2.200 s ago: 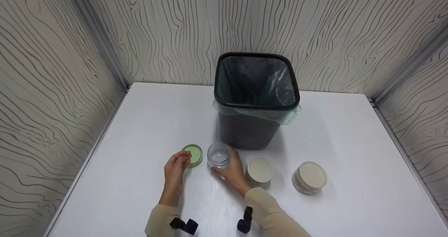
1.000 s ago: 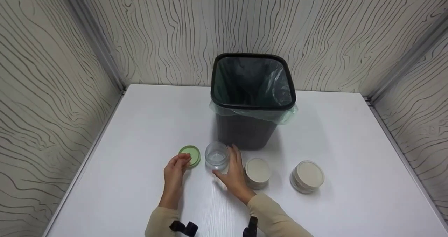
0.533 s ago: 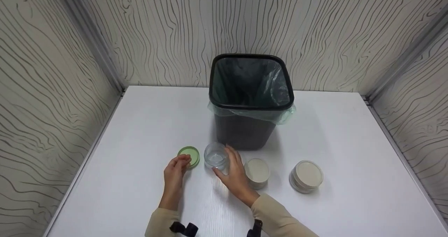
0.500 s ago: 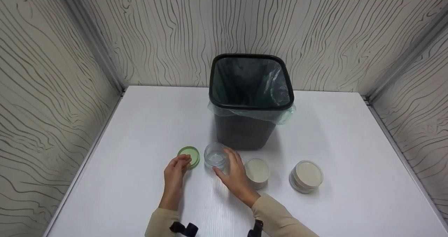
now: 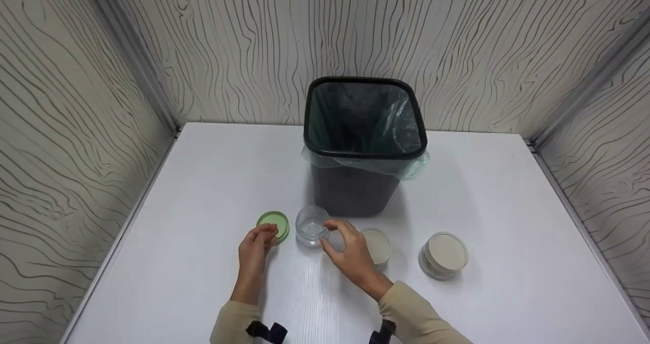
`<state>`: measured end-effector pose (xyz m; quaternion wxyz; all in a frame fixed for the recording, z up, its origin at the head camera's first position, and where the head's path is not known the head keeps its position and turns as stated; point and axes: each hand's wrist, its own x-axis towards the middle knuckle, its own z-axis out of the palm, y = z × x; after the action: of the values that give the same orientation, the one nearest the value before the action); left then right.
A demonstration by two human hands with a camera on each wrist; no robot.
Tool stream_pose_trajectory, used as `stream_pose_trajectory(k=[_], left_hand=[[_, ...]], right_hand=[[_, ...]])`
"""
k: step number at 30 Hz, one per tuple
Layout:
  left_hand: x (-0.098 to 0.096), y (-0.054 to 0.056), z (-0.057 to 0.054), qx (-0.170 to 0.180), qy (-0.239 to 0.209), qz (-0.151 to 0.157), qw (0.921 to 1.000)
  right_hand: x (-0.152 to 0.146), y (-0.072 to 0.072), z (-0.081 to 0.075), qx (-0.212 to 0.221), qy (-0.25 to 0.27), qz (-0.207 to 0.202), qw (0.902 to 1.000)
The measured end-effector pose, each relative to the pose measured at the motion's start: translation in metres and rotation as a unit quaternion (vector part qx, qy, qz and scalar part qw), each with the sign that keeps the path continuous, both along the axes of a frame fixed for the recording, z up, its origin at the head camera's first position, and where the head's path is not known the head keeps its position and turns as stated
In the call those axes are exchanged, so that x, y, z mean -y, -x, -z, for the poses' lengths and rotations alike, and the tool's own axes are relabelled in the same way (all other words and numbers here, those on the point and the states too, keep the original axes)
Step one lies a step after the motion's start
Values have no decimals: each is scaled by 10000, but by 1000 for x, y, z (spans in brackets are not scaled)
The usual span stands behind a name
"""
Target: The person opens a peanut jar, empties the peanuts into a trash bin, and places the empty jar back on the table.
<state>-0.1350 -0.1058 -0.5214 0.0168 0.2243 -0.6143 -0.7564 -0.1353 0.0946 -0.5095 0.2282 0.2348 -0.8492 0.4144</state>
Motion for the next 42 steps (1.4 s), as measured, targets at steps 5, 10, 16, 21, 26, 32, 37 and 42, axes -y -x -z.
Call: stream_pose_trajectory(k=[5, 10, 16, 21, 26, 32, 37, 42], left_hand=[[1, -1, -1, -64, 148, 223, 9996], [2, -1, -2, -39, 337, 432, 9985], [-1, 0, -3, -51, 472, 625, 9969], [-4, -1, -4, -130, 462, 661, 9967], [-5, -2, -4, -268, 502, 636, 9963], [-6, -3, -6, -343, 592, 691, 9953], [-7, -3, -6, -328, 627, 648, 9954], [-8, -3, -6, -322, 590, 607, 9959]], right_hand=[[-7, -1, -2, -31, 129, -114, 9998], [-15, -3, -2, -120, 30, 40, 9999], [-25, -4, 2, -177, 2, 302, 9994], [-33, -5, 7, -199, 75, 477, 9986], [-39, -6, 12, -212, 172, 621, 9977], [-45, -7, 17, -161, 355, 698, 9968], [-51, -8, 21, -146, 405, 759, 9962], [-57, -9, 23, -94, 424, 786, 9960]])
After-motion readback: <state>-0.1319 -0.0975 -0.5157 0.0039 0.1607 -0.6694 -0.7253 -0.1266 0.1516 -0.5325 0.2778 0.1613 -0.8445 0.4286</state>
